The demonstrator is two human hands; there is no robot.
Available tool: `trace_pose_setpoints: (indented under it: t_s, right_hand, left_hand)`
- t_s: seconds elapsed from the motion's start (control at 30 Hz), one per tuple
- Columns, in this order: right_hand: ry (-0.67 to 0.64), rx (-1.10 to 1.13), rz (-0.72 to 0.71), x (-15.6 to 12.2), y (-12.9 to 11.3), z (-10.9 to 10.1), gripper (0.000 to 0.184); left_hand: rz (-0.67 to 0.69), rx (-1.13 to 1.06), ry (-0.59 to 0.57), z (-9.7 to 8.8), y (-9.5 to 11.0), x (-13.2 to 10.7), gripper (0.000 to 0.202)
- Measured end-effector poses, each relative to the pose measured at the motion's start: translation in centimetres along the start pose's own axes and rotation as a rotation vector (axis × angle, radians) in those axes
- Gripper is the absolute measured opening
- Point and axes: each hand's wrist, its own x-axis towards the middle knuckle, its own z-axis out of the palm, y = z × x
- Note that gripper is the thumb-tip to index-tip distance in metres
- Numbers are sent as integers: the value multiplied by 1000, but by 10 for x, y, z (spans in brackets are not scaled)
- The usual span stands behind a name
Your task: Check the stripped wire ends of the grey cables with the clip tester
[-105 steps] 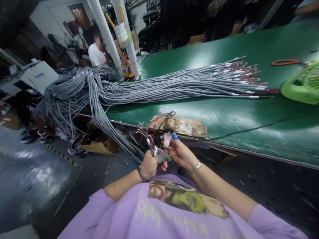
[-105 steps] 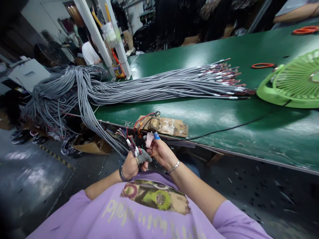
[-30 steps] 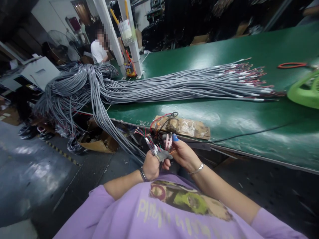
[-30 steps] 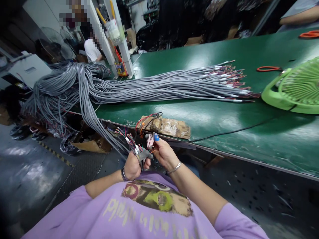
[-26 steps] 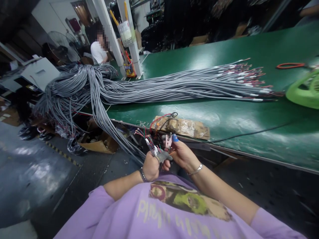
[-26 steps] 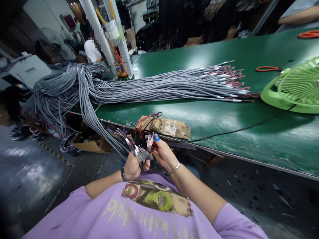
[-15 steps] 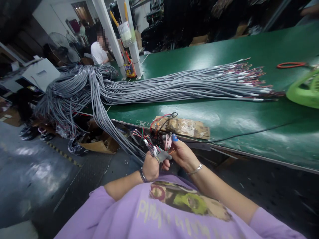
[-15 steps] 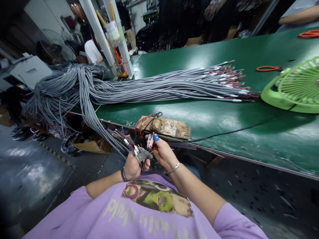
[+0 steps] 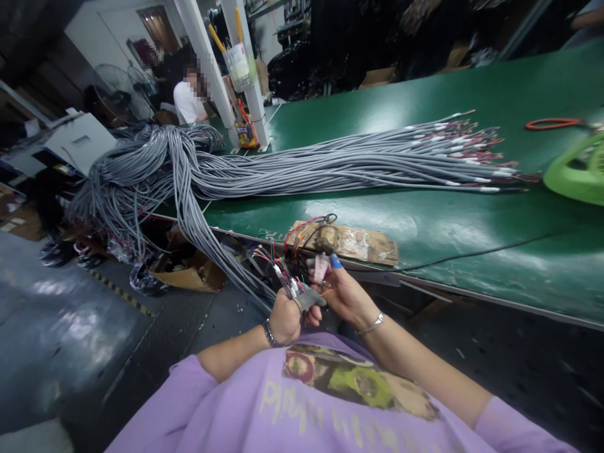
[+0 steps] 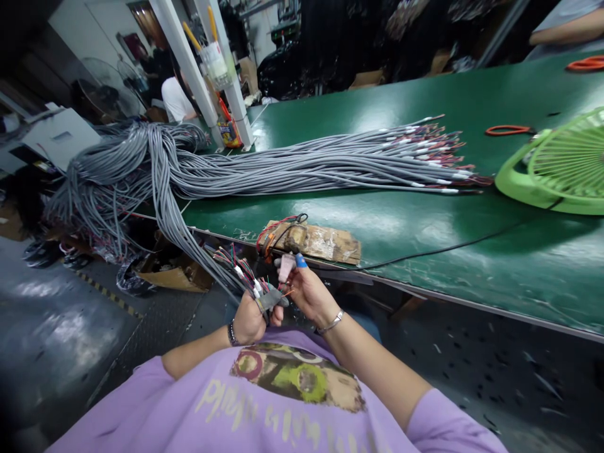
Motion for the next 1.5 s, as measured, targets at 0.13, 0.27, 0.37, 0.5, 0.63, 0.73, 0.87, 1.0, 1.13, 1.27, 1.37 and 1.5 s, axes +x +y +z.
trace_pose_setpoints:
  t_s: [0.13, 0.27, 0.37, 0.5, 0.63, 0.73, 0.87, 1.0, 1.13, 1.27, 1.37, 1.5]
  right_hand:
    - [82, 95, 43, -3, -6, 3, 34]
    - [123, 62, 29, -5, -10, 8, 38]
    - [142, 40, 24, -6, -10, 10, 46]
    - [133, -77, -53, -8, -7, 9, 43]
    - [314, -282, -264, -8, -5, 9, 47]
    - [335, -322, -310, -6, -4, 12, 54]
    - [155, -121, -74, -3, -3, 17, 53]
    - [124, 49, 8, 0, -3, 17, 45]
    - [146, 141, -7, 1, -5, 18, 34]
    - [226, 203, 8, 1, -4, 19, 29]
    - [230, 220, 12, 2, -3, 19, 27]
    - [195, 222, -4, 2, -3, 19, 27]
  left_hand:
    - [9, -7, -21, -4, -3, -4, 49]
    - [49, -38, 24, -4, -3, -5, 51]
    - [88, -30, 48, -3, -4, -2, 52]
    - [151, 30, 50, -5, -10, 3, 49]
    - [211, 124, 31, -8, -11, 6, 47]
    - [250, 188, 20, -7, -7, 6, 47]
    - [330, 267, -6, -6, -5, 7, 43]
    - [413, 341, -8, -8, -8, 10, 38]
    - [440, 382, -3, -11, -13, 12, 34]
    - [404, 392, 1, -13, -18, 12, 34]
    - [383, 392, 5, -14, -20, 12, 35]
    - [365, 382, 23, -13, -19, 12, 36]
